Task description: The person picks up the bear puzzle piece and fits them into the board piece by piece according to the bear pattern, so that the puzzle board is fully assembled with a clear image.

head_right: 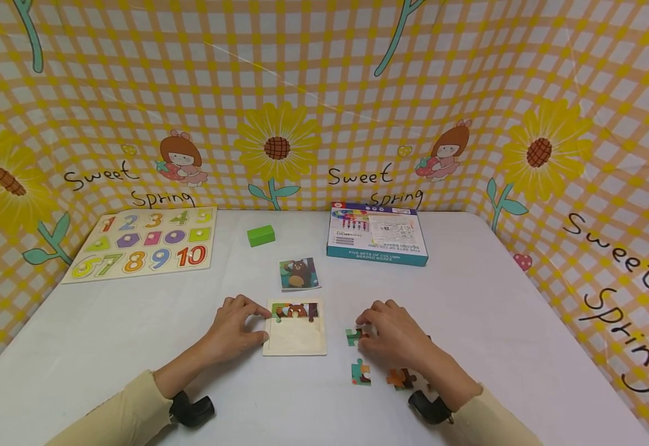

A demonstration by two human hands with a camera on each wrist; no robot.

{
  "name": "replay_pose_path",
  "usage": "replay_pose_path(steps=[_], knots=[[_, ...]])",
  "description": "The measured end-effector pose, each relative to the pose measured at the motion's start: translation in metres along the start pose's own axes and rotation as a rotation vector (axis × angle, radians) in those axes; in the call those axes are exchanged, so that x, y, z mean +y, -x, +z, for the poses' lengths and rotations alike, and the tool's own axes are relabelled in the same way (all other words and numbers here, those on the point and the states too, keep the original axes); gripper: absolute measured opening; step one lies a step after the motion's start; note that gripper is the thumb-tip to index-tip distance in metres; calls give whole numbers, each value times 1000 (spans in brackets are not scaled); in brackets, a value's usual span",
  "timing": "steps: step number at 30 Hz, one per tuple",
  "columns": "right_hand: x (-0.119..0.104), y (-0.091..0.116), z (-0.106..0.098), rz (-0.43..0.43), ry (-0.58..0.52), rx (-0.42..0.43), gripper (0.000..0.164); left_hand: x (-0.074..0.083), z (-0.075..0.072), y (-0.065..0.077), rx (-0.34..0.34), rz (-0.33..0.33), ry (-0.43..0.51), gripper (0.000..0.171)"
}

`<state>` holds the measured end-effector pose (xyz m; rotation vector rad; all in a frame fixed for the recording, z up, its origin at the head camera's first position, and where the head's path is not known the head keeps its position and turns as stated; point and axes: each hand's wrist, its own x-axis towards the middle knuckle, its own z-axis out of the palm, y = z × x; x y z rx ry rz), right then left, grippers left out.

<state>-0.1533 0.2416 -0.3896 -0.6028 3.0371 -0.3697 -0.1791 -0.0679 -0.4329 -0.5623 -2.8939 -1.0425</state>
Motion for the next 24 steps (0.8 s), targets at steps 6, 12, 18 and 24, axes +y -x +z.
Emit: replay_pose_path(steps=[6,12,18,24], knots=[[4,3,4,8,-16,4,26,-1,0,0,-5,-1,-3,29],[5,2,6,15,-18,5,27,-1,1,0,-10,3,2,28],[7,4,8,8,-32,12,27,-1,0,1,-5,7,8,28],[8,3,9,-4,-33,23,25,-1,-1,1,-6,5,8,28]])
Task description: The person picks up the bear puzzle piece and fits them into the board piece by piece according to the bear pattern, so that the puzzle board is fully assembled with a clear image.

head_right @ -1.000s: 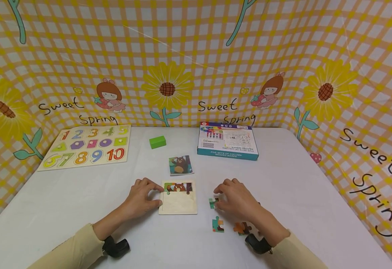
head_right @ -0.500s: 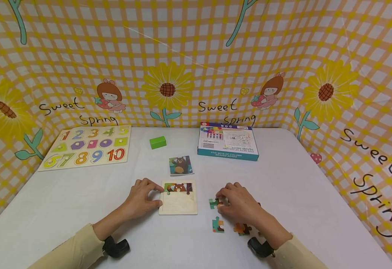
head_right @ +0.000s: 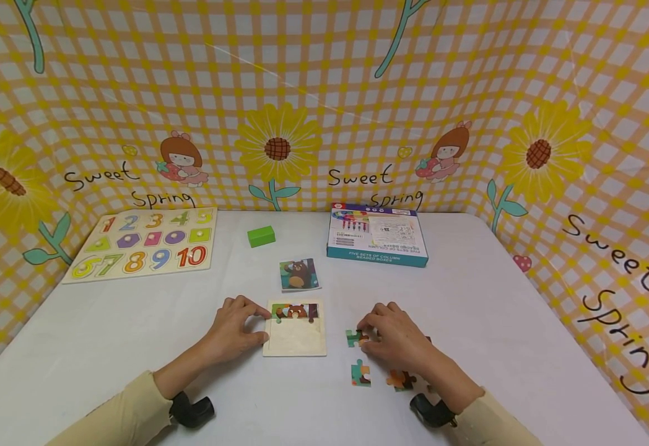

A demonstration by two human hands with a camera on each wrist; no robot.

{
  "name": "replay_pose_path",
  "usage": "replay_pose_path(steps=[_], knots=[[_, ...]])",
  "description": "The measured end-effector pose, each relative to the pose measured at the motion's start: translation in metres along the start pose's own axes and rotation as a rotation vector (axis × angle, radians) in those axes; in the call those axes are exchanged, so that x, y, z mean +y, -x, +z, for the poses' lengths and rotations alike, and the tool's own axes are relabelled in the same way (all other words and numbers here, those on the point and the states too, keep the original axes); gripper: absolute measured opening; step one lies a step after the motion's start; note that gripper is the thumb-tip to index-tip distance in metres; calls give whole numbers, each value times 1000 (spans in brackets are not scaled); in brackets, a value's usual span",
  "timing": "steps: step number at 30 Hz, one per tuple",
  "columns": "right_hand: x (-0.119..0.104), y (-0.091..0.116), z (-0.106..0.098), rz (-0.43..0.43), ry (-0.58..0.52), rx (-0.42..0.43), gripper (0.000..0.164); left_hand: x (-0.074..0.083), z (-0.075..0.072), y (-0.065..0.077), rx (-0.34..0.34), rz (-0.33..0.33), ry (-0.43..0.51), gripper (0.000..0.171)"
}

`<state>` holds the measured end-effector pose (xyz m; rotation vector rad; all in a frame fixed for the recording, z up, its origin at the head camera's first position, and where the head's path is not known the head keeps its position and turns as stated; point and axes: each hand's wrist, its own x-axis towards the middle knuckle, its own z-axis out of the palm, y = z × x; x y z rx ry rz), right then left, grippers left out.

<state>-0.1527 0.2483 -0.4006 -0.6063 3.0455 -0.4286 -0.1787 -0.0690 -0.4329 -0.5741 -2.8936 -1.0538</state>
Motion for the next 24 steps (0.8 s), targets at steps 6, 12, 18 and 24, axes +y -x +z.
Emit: replay_pose_path(steps=[6,12,18,24], knots=[[1,-1,1,-2,-4,2,23,0,0,0,-12,-9,11,28],[0,-2,-1,-4,-10,2,22,-2,0,0,-10,-4,14,28],[-2,-4,-3,-28,-3,14,22,-2,0,0,-7,-4,13,28],[-11,-9,-6,-21,-21,9,22,-1,0,-1,-11,-11,13,29]])
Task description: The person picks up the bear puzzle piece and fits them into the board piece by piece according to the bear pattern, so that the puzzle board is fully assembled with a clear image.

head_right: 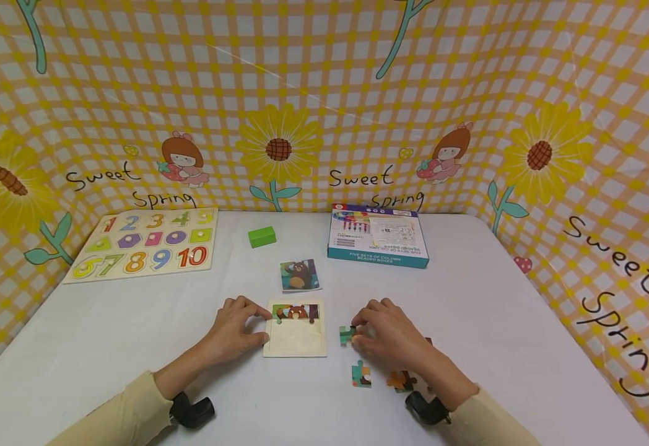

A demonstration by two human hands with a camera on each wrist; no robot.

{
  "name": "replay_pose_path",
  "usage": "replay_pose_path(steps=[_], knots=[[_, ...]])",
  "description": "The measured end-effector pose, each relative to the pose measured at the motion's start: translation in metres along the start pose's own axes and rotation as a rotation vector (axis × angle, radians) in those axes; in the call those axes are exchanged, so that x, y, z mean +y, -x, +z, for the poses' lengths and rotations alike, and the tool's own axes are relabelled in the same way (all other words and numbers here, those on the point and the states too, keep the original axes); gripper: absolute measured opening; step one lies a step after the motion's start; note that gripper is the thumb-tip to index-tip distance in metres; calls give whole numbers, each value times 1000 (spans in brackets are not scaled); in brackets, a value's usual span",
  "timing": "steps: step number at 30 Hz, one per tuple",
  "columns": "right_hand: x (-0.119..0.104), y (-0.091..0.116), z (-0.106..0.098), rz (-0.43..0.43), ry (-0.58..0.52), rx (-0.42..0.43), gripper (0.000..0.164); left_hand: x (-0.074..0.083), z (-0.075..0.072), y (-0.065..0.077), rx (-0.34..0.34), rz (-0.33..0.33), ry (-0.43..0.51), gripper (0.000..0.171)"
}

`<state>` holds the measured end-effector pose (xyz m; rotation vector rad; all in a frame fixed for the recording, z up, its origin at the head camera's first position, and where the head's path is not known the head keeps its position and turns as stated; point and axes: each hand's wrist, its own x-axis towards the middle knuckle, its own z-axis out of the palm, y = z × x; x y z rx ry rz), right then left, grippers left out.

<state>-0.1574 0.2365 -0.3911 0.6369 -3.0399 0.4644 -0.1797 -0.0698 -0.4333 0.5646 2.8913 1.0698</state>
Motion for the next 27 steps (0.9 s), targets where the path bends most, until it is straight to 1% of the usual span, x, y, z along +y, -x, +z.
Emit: replay_pose_path(steps=[6,11,19,27], knots=[[-15,-8,-1,-9,-34,-3,24,0,0,0,3,2,-2,28],[-29,-16,2,-13,-58,-9,24,0,0,0,6,6,1,28],[-49,-30,9,-58,-47,21,25,0,1,0,9,6,0,28],[-63,-45,18,-66,-51,6,22,-1,1,0,8,4,-5,28]])
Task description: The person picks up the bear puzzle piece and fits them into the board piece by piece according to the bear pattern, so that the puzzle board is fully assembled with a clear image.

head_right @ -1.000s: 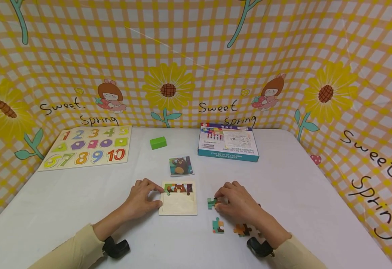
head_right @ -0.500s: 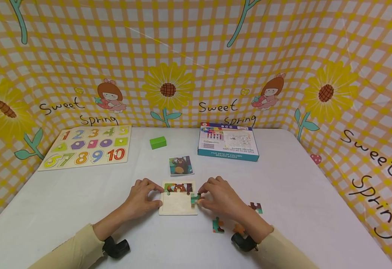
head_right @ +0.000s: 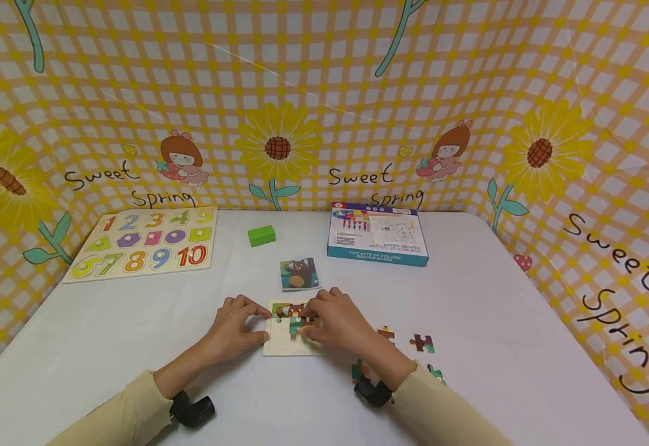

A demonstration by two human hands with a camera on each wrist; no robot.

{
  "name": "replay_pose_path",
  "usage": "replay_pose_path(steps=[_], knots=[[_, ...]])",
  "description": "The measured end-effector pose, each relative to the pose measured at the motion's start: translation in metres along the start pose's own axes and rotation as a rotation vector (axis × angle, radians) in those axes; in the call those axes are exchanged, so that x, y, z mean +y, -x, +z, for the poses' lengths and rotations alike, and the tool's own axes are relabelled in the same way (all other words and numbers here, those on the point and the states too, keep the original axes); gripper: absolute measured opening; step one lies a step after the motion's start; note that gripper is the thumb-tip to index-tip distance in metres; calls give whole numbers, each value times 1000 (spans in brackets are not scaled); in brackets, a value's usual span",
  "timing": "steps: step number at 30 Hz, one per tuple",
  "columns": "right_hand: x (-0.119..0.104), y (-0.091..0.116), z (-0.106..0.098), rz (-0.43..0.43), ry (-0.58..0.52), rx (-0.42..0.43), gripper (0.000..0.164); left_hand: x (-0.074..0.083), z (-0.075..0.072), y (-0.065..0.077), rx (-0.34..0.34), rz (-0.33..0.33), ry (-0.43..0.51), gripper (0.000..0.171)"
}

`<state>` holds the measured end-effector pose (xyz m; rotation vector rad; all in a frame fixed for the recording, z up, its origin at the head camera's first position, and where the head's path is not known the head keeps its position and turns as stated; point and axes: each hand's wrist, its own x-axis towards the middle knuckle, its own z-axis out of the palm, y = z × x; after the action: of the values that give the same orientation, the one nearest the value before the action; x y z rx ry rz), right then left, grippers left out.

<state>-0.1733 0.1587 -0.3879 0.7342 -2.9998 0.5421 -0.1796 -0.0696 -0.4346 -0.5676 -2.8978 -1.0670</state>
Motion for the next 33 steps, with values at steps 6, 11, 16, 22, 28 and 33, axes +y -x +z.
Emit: replay_pose_path(steps=[6,11,16,22,28,33], knots=[[-9,-11,5,-10,-4,-22,23,0,-1,0,-5,-7,2,28],[-13,-17,9,-12,-21,-29,21,1,-2,0,-8,-9,10,28],[-15,-22,12,-1,-41,-52,18,1,-2,0,-10,-6,5,28],[-16,-25,14,-7,-32,-61,20,1,-2,-1,-7,-4,0,28],[-16,-26,15,-16,-36,-68,21,0,-2,-1,-4,-1,-2,28],[-16,-28,16,-26,-41,-70,22,1,-2,-1,-6,-2,-5,29]])
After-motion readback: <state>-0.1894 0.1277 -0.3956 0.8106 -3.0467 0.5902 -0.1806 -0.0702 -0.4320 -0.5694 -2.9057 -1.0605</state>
